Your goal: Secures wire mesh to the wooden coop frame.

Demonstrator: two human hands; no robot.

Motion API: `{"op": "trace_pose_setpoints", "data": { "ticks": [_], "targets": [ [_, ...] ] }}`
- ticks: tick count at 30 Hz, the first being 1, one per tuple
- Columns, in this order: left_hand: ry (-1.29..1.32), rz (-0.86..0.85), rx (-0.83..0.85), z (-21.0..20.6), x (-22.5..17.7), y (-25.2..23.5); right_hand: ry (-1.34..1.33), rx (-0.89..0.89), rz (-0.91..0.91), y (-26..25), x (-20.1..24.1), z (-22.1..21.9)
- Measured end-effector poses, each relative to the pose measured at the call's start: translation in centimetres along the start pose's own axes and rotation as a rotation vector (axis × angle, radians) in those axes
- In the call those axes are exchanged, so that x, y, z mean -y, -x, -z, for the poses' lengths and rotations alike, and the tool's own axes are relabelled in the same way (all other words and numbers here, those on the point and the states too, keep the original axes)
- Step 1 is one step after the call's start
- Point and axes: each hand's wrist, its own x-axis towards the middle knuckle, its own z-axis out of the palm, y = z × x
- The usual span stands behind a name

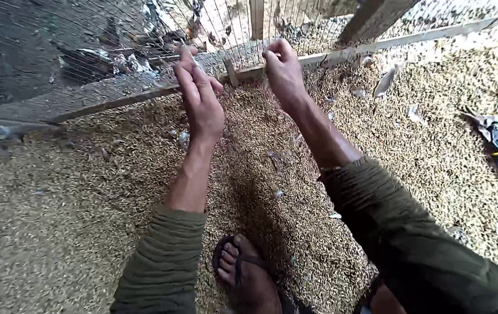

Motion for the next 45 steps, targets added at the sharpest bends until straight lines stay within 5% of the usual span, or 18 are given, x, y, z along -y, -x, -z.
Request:
{"op": "trace_pose_setpoints", "data": {
  "ticks": [8,17,23,29,45],
  "targets": [
    [-0.001,0.015,-0.051,-0.4,0.2,-0.3,0.243,-0.035,0.5,-0.5,-0.2,-1.3],
    [-0.047,0.075,-0.005,0.1,0.0,-1.9,0.551,-0.16,0.503,-1.6,1.1,-2.9],
    [-0.065,0.133,0.016,0.2,-0.8,-4.2,0.85,-0.015,0.362,-2.0,3.2,-2.1],
    [-0.087,0.092,-0.033,0.3,-1.2,-3.1,0.747,-0.123,0.522,-1.4,2.8,-1.4],
    [-0.074,0.041,-0.09,0.9,-1.4,1.3,0.49,-0.127,0.57,1.8,1.1,-1.8]
  ]
}}
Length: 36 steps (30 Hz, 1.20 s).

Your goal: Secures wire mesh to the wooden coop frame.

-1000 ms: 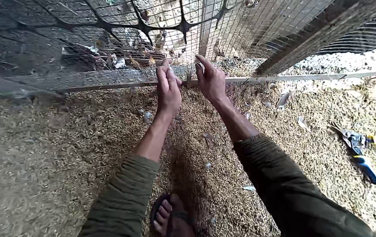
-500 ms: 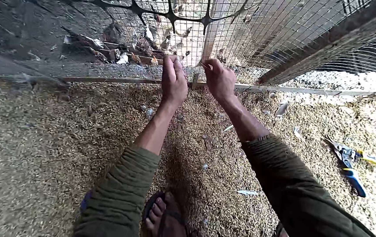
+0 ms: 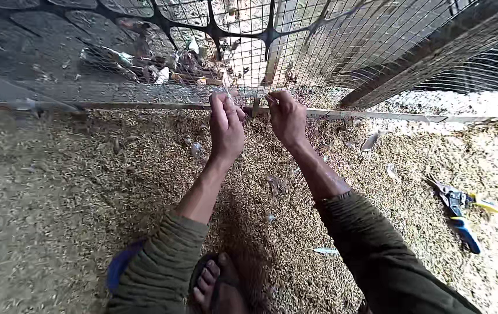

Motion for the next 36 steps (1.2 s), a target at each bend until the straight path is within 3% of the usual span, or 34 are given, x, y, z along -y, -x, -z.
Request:
{"op": "trace_pose_setpoints", "data": {
  "ticks": [6,9,17,23,30,36],
  "targets": [
    [0.058,-0.035,-0.058,-1.1,0.4,3.2,-0.02,-0.022,0.016,0.1,-0.1,-0.1],
    [0.078,0.136,-0.059,-1.7,0.9,4.2,-0.035,-0.022,0.02,0.2,-0.3,-0.2],
    [0.293,0.503,0.11,-1.9,3.4,-1.4,-0.026,0.07,-0.066,-1.1,0.1,0.5],
    [0.432,0.542,0.095,-3.4,3.4,-2.4,-0.026,0.105,-0.085,-2.7,0.4,1.2],
    [0.837,0.713,0.126,-3.9,2.6,-3.5,-0.038,0.16,-0.136,-4.3,0.5,1.5],
    [0.635,0.671,0.172,-4.0,3.2,-4.3,0.082,0.1,-0.001,-3.1,-1.0,0.9]
  ]
}}
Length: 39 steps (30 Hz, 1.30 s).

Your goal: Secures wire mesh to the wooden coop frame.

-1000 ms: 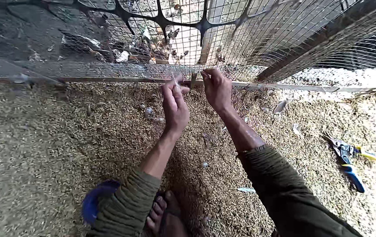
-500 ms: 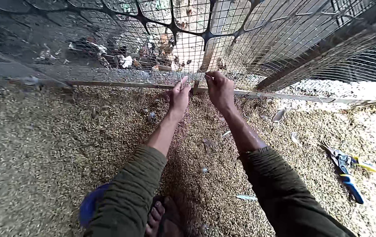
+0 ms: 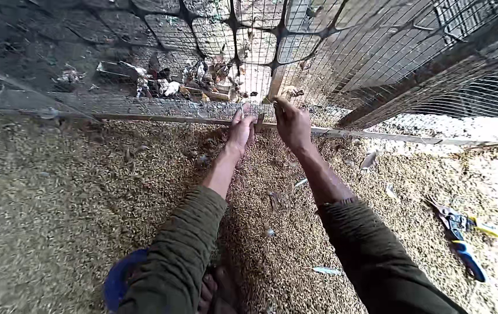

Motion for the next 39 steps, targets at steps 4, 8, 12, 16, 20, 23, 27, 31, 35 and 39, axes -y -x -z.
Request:
{"op": "trace_pose_setpoints", "data": {
  "ticks": [4,8,12,16,20,23,27,31,35,39],
  "targets": [
    [-0.061,-0.042,0.01,0.1,0.4,0.0,-0.159,-0.006,-0.101,1.4,-1.6,-0.9],
    [-0.047,-0.089,-0.013,0.0,1.0,0.3,-0.268,0.025,-0.165,1.4,-1.7,-1.8],
    [0.008,-0.123,-0.043,-0.2,1.2,1.1,-0.312,0.03,-0.209,1.7,-1.2,-2.7],
    [-0.013,-0.13,-0.052,-0.3,1.8,1.6,-0.529,0.004,-0.36,2.6,-0.6,-3.7],
    [0.008,-0.143,-0.061,-0.5,2.1,1.8,-0.886,-0.046,-0.542,3.2,0.3,-4.5],
    [0.041,-0.15,-0.062,-0.5,2.3,2.1,-1.065,-0.029,-0.614,3.8,0.6,-4.6],
    [0.076,-0.158,-0.051,-0.4,2.7,2.4,-1.103,-0.065,-0.636,4.6,1.0,-5.4],
    [0.115,-0.181,-0.038,-0.6,3.0,2.8,-1.05,-0.031,-0.657,5.9,2.4,-5.2],
    [0.148,-0.197,-0.056,-0.9,3.2,2.9,-1.071,-0.012,-0.658,6.6,2.7,-5.3],
    [0.072,-0.193,-0.13,-1.3,3.3,2.4,-1.126,-0.095,-0.632,5.8,2.3,-6.2]
  ]
}}
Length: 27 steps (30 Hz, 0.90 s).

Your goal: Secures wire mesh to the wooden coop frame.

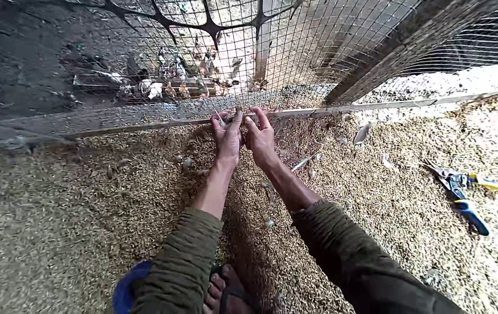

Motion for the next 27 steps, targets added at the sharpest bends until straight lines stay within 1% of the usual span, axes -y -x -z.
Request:
{"op": "trace_pose_setpoints", "data": {
  "ticks": [2,4,8,13,21,27],
  "targets": [
    [-0.028,-0.014,-0.044,-0.3,0.3,-0.3,0.045,0.003,-0.022,0.7,0.3,0.1],
    [-0.035,-0.023,-0.051,-0.3,0.5,-0.3,0.059,0.015,-0.031,1.1,0.4,0.2],
    [-0.049,-0.075,-0.072,-0.4,0.9,-0.5,-0.028,-0.027,0.035,-0.2,0.0,-0.5],
    [-0.087,-0.104,-0.089,-0.6,1.1,-0.6,-0.022,-0.039,0.05,-0.5,0.2,-0.4],
    [-0.115,-0.13,-0.116,-0.6,1.9,-1.1,0.137,-0.061,0.078,-1.7,1.5,0.7],
    [-0.087,-0.125,-0.118,-0.8,1.7,-0.8,0.341,-0.119,0.108,0.2,1.1,1.9]
  ]
}}
